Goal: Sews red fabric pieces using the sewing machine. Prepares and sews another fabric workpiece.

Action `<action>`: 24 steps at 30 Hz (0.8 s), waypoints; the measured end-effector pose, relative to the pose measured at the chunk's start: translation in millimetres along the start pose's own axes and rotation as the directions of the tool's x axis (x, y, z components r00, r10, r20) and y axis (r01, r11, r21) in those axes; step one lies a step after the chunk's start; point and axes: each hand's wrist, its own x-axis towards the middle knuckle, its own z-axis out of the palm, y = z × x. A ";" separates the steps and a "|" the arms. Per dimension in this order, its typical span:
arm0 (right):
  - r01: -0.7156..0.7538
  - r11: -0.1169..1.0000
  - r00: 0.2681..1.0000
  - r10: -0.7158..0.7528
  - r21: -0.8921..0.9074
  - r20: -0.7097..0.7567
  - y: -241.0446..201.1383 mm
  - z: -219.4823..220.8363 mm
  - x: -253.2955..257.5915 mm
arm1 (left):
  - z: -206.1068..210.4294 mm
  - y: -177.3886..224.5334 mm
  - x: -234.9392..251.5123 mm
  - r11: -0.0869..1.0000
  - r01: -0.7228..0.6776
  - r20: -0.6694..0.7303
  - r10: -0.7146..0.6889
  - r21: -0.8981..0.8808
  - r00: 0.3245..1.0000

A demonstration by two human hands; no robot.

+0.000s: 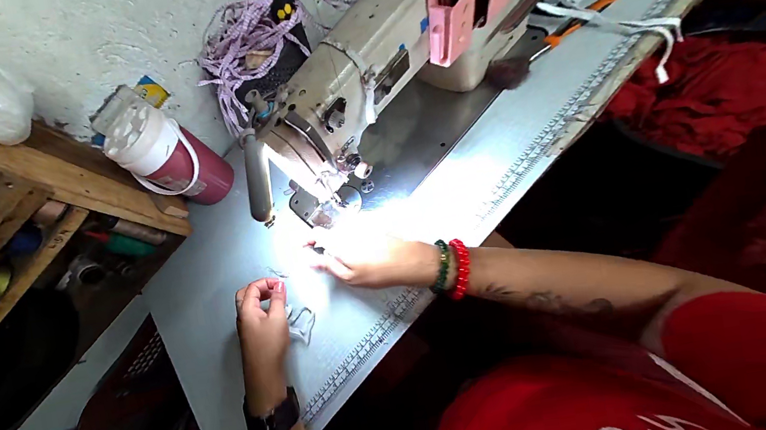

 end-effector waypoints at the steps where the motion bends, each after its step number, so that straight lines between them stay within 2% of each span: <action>1: 0.007 0.987 1.000 -0.006 0.159 -0.004 -3.2 -6.4 -13.6 | 4.1 10.9 -10.0 0.996 -0.036 0.011 0.037 -0.077 0.999; 4: 0.147 0.813 0.981 -0.047 0.563 -0.188 -9.7 -12.5 -52.4 | 26.9 52.6 -38.8 0.904 -0.098 0.088 0.148 -0.416 0.985; 5: 0.198 0.774 0.962 -0.035 0.601 -0.272 -10.7 -18.1 -66.0 | 36.1 63.7 -46.0 0.844 -0.102 0.125 0.195 -0.526 0.973; 7: 0.244 0.771 0.929 -0.012 0.588 -0.370 -6.9 -36.6 -97.2 | 53.2 79.0 -55.7 0.735 -0.087 0.214 0.306 -0.672 0.928; 10: 0.219 0.833 0.911 0.012 0.508 -0.411 6.3 -71.6 -146.9 | 81.4 98.5 -60.6 0.680 -0.099 0.338 0.480 -0.727 0.810; 12: 0.097 0.925 0.904 0.072 0.367 -0.421 16.3 -94.8 -183.1 | 100.6 111.6 -63.5 0.669 -0.100 0.382 0.533 -0.737 0.755; 14: -0.091 0.983 0.867 0.156 0.157 -0.474 31.9 -119.3 -224.2 | 113.2 120.8 -58.3 0.670 -0.072 0.401 0.523 -0.739 0.753; 16: -0.351 0.935 0.805 0.277 -0.045 -0.524 51.7 -149.9 -272.2 | 117.8 129.7 -41.8 0.680 -0.037 0.403 0.476 -0.732 0.782; 18: -0.630 0.760 0.682 0.444 -0.160 -0.581 75.1 -177.8 -323.3 | 124.6 141.6 -19.0 0.705 -0.062 0.387 0.457 -0.706 0.801; 20: -0.832 0.534 0.492 0.586 -0.150 -0.644 97.8 -196.7 -360.7 | 139.6 153.2 1.9 0.694 -0.104 0.388 0.513 -0.712 0.766; 22: -0.922 0.361 0.359 0.660 -0.140 -0.661 123.8 -199.3 -381.4 | 161.9 172.9 10.2 0.645 0.032 0.498 0.557 -0.764 0.664; 24: -0.953 0.263 0.300 0.725 -0.154 -0.621 147.3 -195.8 -394.3 | 190.1 195.3 2.1 0.604 0.260 0.639 0.579 -0.754 0.507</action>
